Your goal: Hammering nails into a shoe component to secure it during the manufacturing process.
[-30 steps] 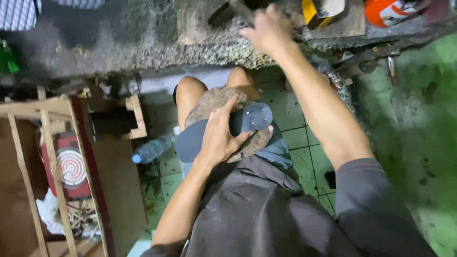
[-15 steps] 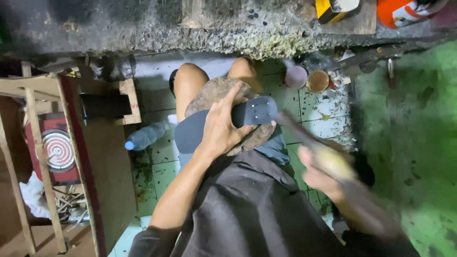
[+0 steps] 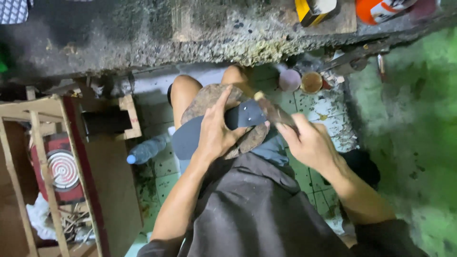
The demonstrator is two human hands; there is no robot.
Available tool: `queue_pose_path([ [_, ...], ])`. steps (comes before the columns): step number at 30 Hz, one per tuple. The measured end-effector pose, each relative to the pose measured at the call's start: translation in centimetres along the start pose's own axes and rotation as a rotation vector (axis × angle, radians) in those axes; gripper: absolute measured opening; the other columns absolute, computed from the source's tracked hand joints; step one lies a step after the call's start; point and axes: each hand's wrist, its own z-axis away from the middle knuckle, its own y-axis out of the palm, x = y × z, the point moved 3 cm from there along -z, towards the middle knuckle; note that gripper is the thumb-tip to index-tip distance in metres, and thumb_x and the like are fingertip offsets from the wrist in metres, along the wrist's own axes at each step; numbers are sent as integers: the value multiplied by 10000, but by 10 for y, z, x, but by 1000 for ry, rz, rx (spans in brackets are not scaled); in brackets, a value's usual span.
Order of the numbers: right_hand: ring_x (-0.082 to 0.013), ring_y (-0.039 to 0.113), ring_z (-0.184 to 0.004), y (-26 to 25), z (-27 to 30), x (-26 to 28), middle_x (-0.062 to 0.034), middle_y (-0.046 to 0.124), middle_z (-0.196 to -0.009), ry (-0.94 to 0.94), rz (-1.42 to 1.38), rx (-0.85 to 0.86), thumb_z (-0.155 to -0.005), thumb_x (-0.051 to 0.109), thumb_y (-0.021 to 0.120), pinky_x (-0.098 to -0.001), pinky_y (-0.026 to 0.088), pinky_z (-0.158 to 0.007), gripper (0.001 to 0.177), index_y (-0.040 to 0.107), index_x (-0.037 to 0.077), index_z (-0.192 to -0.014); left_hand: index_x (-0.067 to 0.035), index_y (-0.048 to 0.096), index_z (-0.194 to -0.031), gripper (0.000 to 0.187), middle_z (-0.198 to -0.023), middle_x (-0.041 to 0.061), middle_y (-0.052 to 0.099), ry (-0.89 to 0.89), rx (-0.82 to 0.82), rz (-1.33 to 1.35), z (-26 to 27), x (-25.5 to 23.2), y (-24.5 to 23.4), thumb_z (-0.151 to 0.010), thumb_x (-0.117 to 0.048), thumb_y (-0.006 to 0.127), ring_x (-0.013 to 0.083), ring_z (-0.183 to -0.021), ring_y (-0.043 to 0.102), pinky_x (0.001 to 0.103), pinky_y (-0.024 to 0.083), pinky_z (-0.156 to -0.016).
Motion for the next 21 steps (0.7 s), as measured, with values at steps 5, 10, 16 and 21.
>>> queue_pose_path([
  [5,-249,577,-520,4,24,-8,-37,534,-598,42,26,90,-983,444,558,-344,474,-480,296,549,166,-883,-114,294,-1574,1118,-1213,77,717,-20,-12,6,4,-2,-2,-654,-181,925,308,-1189,634,414,438,-985],
  [10,-351,693,-674,14,9,2,-97,597,-591,118,116,59,-967,498,604,-438,478,-508,394,547,132,-833,-115,292,-1576,1124,-1223,78,717,-8,3,0,2,1,0,-642,-170,915,302,-1184,639,394,439,-1006],
  [16,-444,654,-610,-13,46,0,-149,665,-619,281,-32,187,-968,459,511,-468,537,-603,371,577,127,-814,-118,295,-1571,1092,-1231,69,716,-24,-7,-10,6,1,0,-670,-190,908,299,-1190,634,399,439,-1009],
  [21,-442,661,-672,2,16,21,-211,608,-610,113,25,16,-974,464,601,-529,440,-468,434,504,86,-782,-130,298,-1572,1121,-1230,46,711,26,-2,-32,6,-1,1,-630,-147,905,278,-1153,642,391,439,-961],
])
